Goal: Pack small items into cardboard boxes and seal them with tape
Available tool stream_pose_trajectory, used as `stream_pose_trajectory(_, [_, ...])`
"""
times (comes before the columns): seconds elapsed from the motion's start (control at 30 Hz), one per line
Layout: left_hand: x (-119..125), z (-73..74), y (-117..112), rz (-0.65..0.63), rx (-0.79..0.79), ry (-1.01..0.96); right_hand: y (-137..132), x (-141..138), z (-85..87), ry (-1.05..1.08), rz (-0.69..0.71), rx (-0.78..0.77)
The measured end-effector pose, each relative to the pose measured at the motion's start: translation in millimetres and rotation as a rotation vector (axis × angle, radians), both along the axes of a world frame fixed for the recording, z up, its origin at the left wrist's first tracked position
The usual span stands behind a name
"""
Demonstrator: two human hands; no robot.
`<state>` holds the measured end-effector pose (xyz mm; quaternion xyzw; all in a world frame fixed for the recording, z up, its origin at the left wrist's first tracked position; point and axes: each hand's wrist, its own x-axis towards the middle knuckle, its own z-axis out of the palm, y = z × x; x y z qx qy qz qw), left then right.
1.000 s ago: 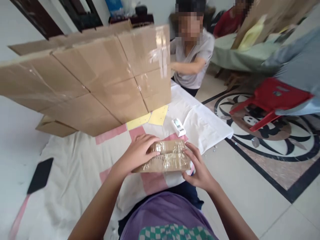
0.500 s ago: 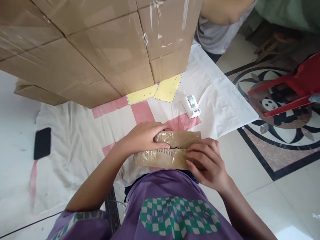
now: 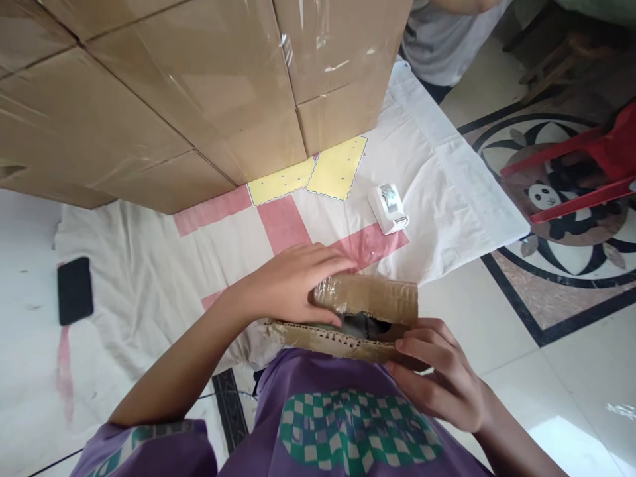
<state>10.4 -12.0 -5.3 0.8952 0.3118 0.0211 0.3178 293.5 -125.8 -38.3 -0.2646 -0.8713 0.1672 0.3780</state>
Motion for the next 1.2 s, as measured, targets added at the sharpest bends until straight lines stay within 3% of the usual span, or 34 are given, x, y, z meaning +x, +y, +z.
stream_pose_trajectory(0.13, [-4.6,-1.4,-7.2,-0.213,0.23,-0.022,0.2,-2.5,10.4,-0.035,0.027,-0.028])
stream_pose_trajectory(0.27, [-6.5,-6.5,-11.4,-0.238,0.423,-0.052,-0.6,-2.9,16.8,-0.054,0.019,-0.026])
stream_pose_trajectory(0.37, [-9.3,-1.2,-6.9,-0.198,0.382,-0.142,0.5,-1.4,15.6,-0.109,0.012,0.077])
stream_pose_trajectory(0.5, [-11.2,21.6,4.1,-0.143,0.227,-0.176,5.5,-0.6,10.8,-0.15,0.023,0.119])
stream_pose_trajectory(0.6, [-8.8,35.7,6.2,-0.141,0.261,-0.154,7.2,-1.4,9.1,-0.162,-0.014,0.043])
stream_pose_trajectory(0.7, [-3.9,39.5,-2.7,-0.104,0.394,-0.148,3.0,-4.8,11.1,-0.127,-0.067,-0.166])
stream_pose_trajectory(0.83, [4.1,36.1,-27.5,-0.016,0.56,-0.158,-5.1,-17.3,17.1,0.007,-0.205,-0.373])
stream_pose_trajectory(1.07, [10.4,20.4,-64.5,0.179,0.713,-0.207,-10.0,-41.7,21.4,-0.06,-0.621,-0.301])
stream_pose_trajectory(1.2, [8.6,7.3,-76.8,0.214,0.709,-0.201,-20.1,-41.0,15.6,-0.036,-0.772,-0.393])
